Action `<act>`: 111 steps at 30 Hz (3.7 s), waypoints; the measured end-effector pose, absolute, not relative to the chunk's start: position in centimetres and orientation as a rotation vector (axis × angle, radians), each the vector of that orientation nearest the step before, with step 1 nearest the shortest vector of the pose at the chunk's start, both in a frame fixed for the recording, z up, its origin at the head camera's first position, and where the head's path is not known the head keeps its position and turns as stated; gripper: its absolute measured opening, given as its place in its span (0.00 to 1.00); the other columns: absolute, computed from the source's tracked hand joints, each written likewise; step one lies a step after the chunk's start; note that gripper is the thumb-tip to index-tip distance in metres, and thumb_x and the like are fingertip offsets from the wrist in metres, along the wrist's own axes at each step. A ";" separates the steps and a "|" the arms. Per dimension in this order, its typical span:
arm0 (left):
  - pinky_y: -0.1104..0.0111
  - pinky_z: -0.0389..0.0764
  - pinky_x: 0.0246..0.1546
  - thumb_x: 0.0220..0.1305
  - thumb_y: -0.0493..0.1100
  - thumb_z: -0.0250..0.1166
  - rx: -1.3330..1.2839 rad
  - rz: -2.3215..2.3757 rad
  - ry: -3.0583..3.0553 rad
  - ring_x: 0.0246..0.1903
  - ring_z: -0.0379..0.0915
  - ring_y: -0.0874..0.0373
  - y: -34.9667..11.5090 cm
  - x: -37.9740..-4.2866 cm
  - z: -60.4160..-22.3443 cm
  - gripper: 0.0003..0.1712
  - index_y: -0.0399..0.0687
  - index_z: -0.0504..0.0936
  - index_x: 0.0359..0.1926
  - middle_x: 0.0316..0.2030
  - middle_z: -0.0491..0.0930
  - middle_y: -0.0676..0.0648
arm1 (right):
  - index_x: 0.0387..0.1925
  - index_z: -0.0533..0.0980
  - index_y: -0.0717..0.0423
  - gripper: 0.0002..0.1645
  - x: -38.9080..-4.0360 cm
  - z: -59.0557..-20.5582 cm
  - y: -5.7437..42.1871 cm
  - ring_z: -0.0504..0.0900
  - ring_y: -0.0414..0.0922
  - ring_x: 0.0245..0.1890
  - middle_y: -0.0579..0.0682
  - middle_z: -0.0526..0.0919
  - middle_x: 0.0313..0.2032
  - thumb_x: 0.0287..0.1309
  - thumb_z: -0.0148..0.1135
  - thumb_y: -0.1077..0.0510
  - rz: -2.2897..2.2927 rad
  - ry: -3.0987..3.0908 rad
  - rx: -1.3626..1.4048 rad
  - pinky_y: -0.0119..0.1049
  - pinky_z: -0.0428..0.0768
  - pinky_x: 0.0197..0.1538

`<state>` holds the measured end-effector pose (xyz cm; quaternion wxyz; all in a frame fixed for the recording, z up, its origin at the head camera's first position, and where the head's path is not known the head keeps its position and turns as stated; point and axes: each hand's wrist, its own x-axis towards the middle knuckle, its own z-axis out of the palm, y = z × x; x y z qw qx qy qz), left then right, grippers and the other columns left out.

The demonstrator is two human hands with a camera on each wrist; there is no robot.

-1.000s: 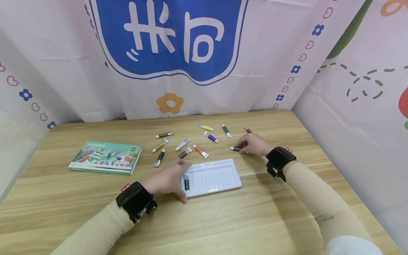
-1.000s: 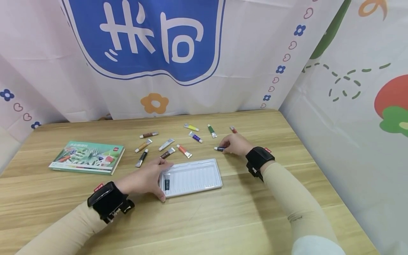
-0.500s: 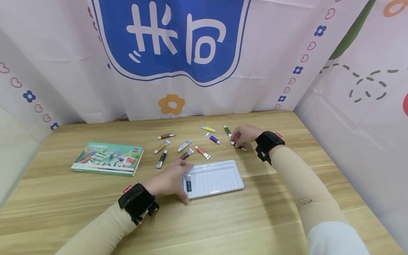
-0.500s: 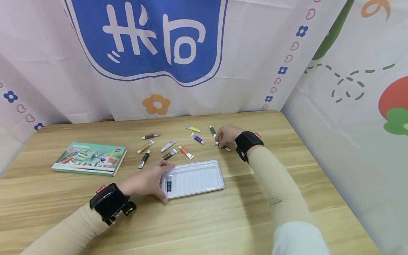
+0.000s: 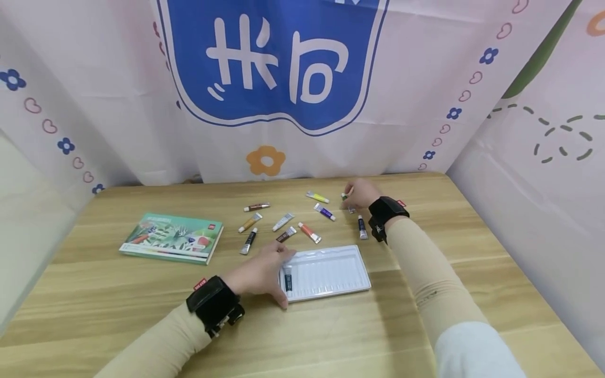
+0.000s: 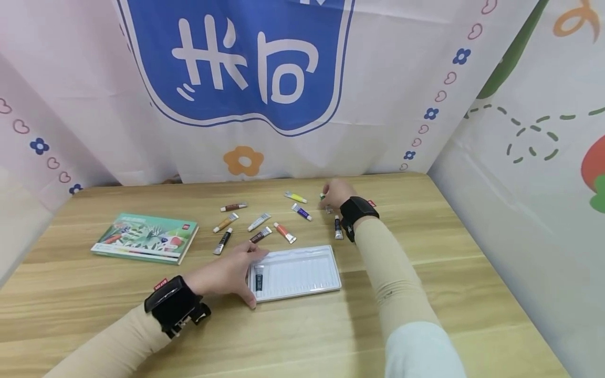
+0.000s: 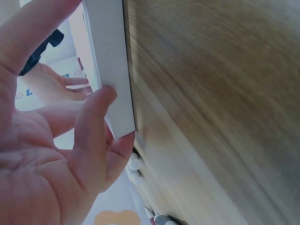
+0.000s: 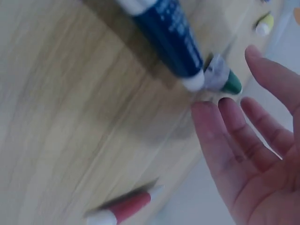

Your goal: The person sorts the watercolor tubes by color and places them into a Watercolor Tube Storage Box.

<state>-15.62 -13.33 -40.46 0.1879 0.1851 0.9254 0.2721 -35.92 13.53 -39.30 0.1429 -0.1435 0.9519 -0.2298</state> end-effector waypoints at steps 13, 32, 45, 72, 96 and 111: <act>0.50 0.72 0.65 0.30 0.46 0.90 0.510 0.777 2.599 0.63 0.65 0.40 -13.2 -15.5 -40.6 0.67 0.32 0.67 0.72 0.66 0.65 0.32 | 0.51 0.85 0.64 0.24 -35.3 -40.4 12.7 0.82 0.52 0.43 0.57 0.87 0.43 0.49 0.72 0.71 -0.556 2.828 -0.506 0.44 0.80 0.50; 0.50 0.73 0.64 0.33 0.46 0.90 0.510 0.765 2.591 0.62 0.65 0.42 -13.0 -15.6 -40.7 0.65 0.34 0.67 0.73 0.66 0.66 0.33 | 0.53 0.85 0.61 0.17 -31.5 -39.0 14.4 0.82 0.50 0.47 0.58 0.87 0.51 0.61 0.67 0.65 -0.990 2.630 -0.455 0.42 0.82 0.48; 0.51 0.75 0.62 0.33 0.47 0.90 0.507 0.755 2.586 0.60 0.66 0.43 -13.2 -16.0 -40.4 0.66 0.34 0.66 0.74 0.65 0.66 0.33 | 0.45 0.88 0.55 0.14 -25.7 -36.7 10.9 0.84 0.42 0.42 0.47 0.90 0.43 0.58 0.69 0.68 -0.916 2.181 -0.795 0.34 0.80 0.48; 0.48 0.73 0.63 0.32 0.47 0.90 0.585 0.761 2.584 0.60 0.64 0.41 -13.5 -16.3 -40.2 0.58 0.29 0.74 0.65 0.62 0.68 0.32 | 0.29 0.81 0.54 0.12 -22.3 -37.6 4.1 0.79 0.39 0.36 0.41 0.84 0.34 0.49 0.75 0.71 -0.678 2.242 -1.054 0.31 0.79 0.44; 0.46 0.73 0.62 0.32 0.47 0.90 0.595 0.793 2.563 0.60 0.64 0.41 -13.6 -16.2 -40.1 0.63 0.39 0.71 0.71 0.63 0.68 0.33 | 0.37 0.85 0.52 0.09 -19.1 -39.7 6.3 0.83 0.39 0.47 0.43 0.86 0.42 0.54 0.78 0.61 -0.725 2.408 -1.270 0.30 0.80 0.53; 0.47 0.71 0.65 0.34 0.49 0.90 0.563 0.741 2.574 0.62 0.63 0.39 -13.4 -16.5 -40.2 0.63 0.34 0.69 0.72 0.65 0.66 0.31 | 0.40 0.89 0.54 0.07 -19.5 -39.2 6.5 0.85 0.39 0.48 0.47 0.89 0.43 0.59 0.74 0.62 -0.629 2.331 -1.322 0.27 0.80 0.53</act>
